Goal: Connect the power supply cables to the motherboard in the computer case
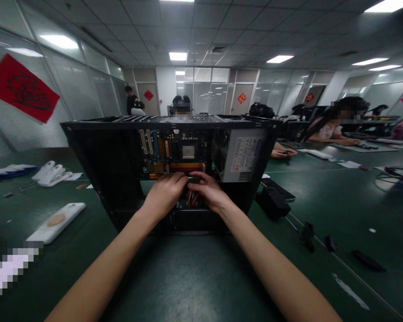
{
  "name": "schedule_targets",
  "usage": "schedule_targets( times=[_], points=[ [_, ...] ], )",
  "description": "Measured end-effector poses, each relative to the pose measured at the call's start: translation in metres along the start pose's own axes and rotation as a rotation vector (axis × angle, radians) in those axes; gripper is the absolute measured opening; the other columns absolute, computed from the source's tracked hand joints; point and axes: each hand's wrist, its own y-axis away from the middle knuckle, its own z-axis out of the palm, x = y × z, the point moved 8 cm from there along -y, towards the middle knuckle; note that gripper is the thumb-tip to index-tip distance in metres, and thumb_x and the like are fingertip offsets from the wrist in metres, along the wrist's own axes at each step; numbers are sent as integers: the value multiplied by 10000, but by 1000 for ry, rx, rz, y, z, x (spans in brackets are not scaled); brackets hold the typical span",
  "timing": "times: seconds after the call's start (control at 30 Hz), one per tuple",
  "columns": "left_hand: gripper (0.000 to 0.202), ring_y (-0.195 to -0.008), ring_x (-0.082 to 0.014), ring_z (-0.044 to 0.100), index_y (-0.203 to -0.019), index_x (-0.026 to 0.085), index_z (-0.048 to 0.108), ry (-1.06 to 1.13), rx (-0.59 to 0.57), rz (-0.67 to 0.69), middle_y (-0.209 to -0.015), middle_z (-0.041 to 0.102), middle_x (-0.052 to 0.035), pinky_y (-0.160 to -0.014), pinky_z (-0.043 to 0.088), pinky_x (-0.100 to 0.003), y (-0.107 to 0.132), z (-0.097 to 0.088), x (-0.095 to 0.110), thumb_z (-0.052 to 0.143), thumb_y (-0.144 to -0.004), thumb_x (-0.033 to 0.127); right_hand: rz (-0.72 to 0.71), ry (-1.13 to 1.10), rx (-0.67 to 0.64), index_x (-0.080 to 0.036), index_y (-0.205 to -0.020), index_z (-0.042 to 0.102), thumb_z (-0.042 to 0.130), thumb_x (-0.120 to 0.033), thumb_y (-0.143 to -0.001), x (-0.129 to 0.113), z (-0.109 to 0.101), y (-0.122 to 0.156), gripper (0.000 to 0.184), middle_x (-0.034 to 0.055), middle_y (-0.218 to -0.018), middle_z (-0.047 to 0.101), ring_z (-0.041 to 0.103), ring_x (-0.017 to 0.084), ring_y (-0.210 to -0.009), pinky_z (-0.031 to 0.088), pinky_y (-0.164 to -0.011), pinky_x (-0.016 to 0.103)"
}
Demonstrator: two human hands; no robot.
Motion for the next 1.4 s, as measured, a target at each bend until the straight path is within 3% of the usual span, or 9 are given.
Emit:
schedule_targets(
  times=[0.13, 0.23, 0.33, 0.47, 0.57, 0.67, 0.87, 1.07, 1.4],
  points=[
    [186, -950, -265, 675, -1071, 116, 634, -66, 16, 55, -1108, 683, -143, -794, 548, -378, -1, 3, 7, 537, -914, 141, -106, 59, -28, -197, -969, 656, 800, -298, -568, -3, 3, -2, 437, -6, -844, 674, 620, 171, -837, 481, -805, 319],
    [201, -941, -264, 685, -1078, 120, 653, -31, 72, 60, -1098, 700, -139, -802, 546, -381, 4, 6, 1, 520, -936, 169, -205, 211, -28, -186, -988, 661, 717, -359, -722, -12, 3, 0, 323, 46, -956, 690, 629, 206, -944, 482, -900, 379],
    [232, -959, -269, 688, -1116, 131, 663, -6, 83, 24, -1120, 705, -133, -818, 548, -387, 9, 8, -12, 534, -935, 200, -467, 572, -41, -208, -1145, 638, 562, -267, -873, -39, 8, 13, 289, 92, -1222, 629, 557, 231, -1169, 398, -1061, 435],
    [260, -992, -271, 685, -1147, 160, 671, 1, 48, -51, -1156, 701, -122, -842, 544, -384, 11, 10, -25, 528, -940, 222, -761, 1097, -234, -211, -1269, 590, 449, -51, -854, -54, 30, 36, 466, 114, -1407, 481, 450, 259, -1280, 374, -1086, 445],
    [263, -1003, -272, 681, -1154, 173, 671, 52, -44, -62, -1168, 698, -102, -828, 544, -373, 10, 17, -22, 527, -939, 215, -728, 1302, -292, -198, -1219, 615, 492, -64, -866, -47, 34, 35, 396, 129, -1210, 570, 524, 271, -1128, 451, -962, 424],
    [267, -987, -259, 683, -1164, 194, 672, 78, -151, -86, -1178, 694, -82, -796, 542, -340, 12, 25, -19, 523, -944, 223, -680, 1434, -246, -188, -1101, 650, 526, -101, -886, -42, 32, 28, 263, 115, -1055, 587, 546, 252, -1009, 462, -892, 391],
    [298, -1038, -220, 657, -1198, 239, 683, 146, -265, -178, -1230, 650, -62, -849, 519, -293, 9, 38, -35, 504, -967, 295, -521, 1588, 41, -182, -1009, 633, 547, -140, -877, -43, 7, 20, 163, 97, -1138, 556, 521, 242, -1069, 465, -862, 339],
    [282, -955, -225, 673, -1155, 233, 700, -26, -443, -108, -1122, 672, -74, -761, 504, -296, -17, 62, -52, 501, -956, 247, -417, 1656, 68, -189, -1015, 620, 560, -208, -888, -40, 7, 21, 142, 105, -1148, 565, 543, 254, -1072, 475, -821, 335],
    [267, -928, -221, 675, -1143, 284, 700, -85, -420, -138, -1121, 694, -41, -625, 430, -269, -15, 68, -53, 520, -947, 301, -351, 1656, -19, -189, -1016, 634, 559, -236, -885, -33, 13, 14, 159, 90, -1130, 583, 548, 245, -1076, 452, -871, 330]
  ],
)
